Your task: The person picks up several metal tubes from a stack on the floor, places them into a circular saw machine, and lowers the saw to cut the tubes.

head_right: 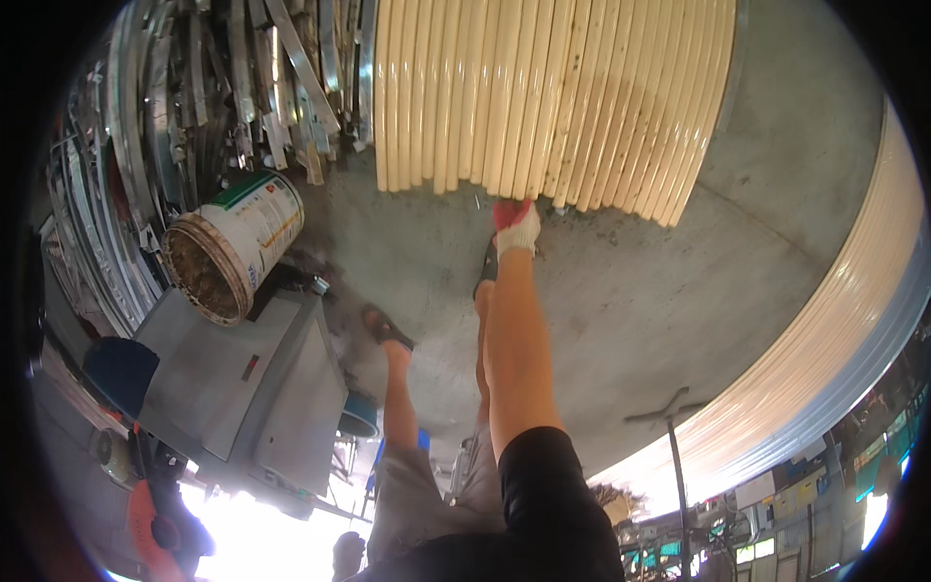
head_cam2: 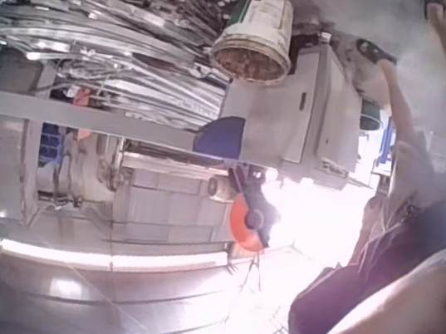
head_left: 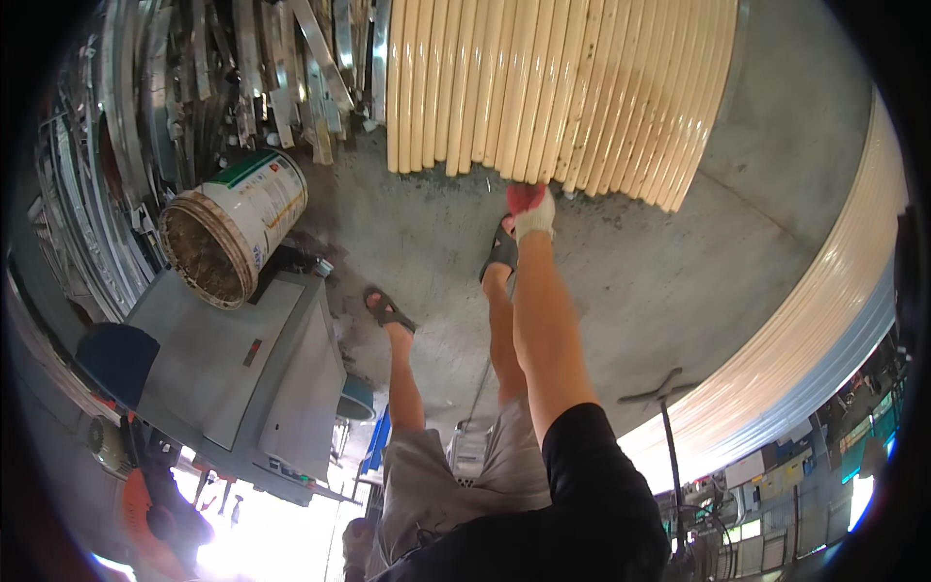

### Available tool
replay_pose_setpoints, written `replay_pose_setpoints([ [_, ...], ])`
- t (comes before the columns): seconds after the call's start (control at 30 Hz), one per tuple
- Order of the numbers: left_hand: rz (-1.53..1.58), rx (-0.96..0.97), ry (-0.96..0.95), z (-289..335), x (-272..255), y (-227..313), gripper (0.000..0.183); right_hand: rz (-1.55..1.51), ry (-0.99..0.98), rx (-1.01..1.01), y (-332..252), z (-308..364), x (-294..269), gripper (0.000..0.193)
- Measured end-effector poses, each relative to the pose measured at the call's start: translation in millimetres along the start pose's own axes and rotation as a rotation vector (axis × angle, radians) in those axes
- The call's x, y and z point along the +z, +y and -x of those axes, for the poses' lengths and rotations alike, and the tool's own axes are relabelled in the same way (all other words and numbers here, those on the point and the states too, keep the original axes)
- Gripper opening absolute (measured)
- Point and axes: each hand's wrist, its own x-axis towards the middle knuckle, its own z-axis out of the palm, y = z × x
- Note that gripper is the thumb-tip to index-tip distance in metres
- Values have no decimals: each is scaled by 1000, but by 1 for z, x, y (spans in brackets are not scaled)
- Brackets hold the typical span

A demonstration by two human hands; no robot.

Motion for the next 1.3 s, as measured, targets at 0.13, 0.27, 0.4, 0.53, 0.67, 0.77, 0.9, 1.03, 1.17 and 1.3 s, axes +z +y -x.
replay_pose_setpoints([
  [0.13, -326, 143, 11, 32, 15, 60, 33, -112, -49, -14, 3, 3, 18, 31],
  [0.27, 15, 51, -57, 13, 4, 42, 33, -179, -80, 71, 2, 16, 13, 34],
  [0.4, -75, 121, -66, 0, -9, 93, 36, -333, -213, 72, -10, 10, 14, 37],
  [0.53, -277, 416, -80, -9, -31, 176, 39, -239, 14, 9, -34, 45, 2, 30],
  [0.67, -140, 642, -66, 61, -4, 359, 35, -142, -33, -120, -90, 192, 16, 31],
  [0.77, -85, 819, -224, 9, 34, 432, 38, -70, 95, -220, -108, 242, -61, 31],
  [0.9, -355, 971, -340, 129, 104, 607, 41, -169, 92, -261, -99, 354, -214, 33],
  [1.03, 46, 1111, -717, 133, 214, 730, 42, -72, 233, -153, -76, 503, -379, 35],
  [1.17, 321, 851, -882, 195, 277, 817, 37, 86, 312, -187, -52, 655, -483, 58],
  [1.3, 453, 515, -1264, 167, 319, 808, 39, 119, 557, 64, -54, 713, -526, 38],
])
